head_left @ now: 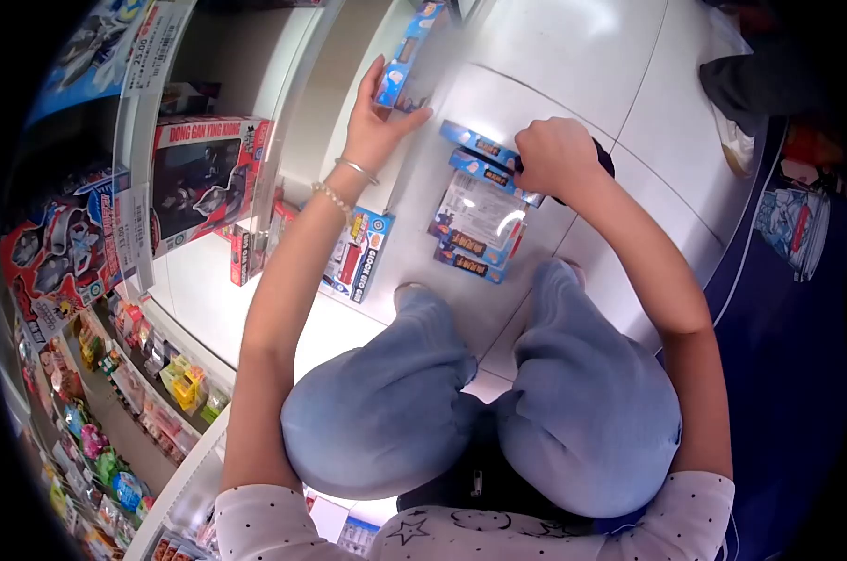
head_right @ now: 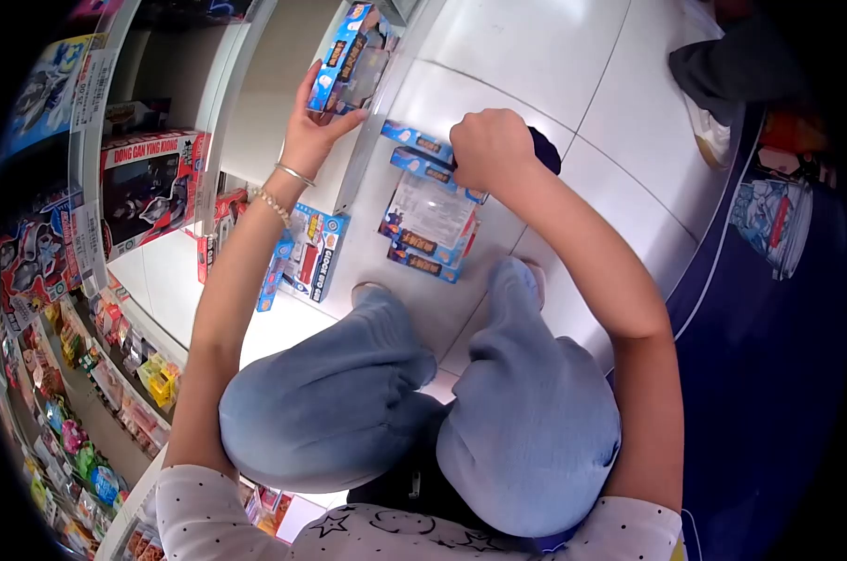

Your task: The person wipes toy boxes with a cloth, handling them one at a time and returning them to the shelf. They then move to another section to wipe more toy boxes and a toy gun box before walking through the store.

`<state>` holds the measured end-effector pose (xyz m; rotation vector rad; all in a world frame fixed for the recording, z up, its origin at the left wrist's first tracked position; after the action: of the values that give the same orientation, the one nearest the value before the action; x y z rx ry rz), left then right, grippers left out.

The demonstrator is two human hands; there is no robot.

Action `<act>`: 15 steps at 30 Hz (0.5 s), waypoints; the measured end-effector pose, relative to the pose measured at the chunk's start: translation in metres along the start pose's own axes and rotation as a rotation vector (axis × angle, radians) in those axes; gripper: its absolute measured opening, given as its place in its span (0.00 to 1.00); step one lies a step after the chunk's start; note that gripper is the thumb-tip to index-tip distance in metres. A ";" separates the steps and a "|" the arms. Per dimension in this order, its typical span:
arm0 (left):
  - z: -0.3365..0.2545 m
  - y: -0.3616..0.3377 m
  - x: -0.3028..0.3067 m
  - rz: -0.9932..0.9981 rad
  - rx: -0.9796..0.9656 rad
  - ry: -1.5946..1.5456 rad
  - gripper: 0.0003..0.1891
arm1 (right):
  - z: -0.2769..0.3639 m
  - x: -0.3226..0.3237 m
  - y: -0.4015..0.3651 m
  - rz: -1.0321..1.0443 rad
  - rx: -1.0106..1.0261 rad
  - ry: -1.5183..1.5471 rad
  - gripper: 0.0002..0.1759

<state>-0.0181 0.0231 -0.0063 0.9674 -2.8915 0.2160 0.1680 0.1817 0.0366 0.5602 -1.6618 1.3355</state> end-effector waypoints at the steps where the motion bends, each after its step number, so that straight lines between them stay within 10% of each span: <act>1: 0.004 -0.009 0.001 -0.081 -0.018 0.050 0.55 | -0.001 -0.003 0.001 -0.025 0.017 -0.009 0.10; 6: -0.003 -0.102 0.008 -0.323 0.243 0.130 0.29 | -0.004 0.006 -0.005 -0.061 -0.081 0.143 0.12; 9: -0.022 -0.119 -0.001 0.191 0.461 -0.034 0.16 | -0.046 0.037 -0.034 -0.027 -0.238 0.437 0.16; 15: -0.024 -0.090 -0.067 0.450 0.556 -0.856 0.46 | -0.089 0.053 -0.129 0.082 -0.256 1.452 0.14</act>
<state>0.0903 -0.0046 0.0188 0.4836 -3.9453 0.8620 0.2768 0.2341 0.1505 -0.5776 -0.5827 1.0525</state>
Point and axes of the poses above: each hand's wrist, its own y-axis towards the middle knuckle, its own x-axis out of the back of the hand, z = x × y, the point moved 3 cm from there along y, towards the middle knuckle, and after that the axes turned 6 degrees about -x, right-handed, at the moved point
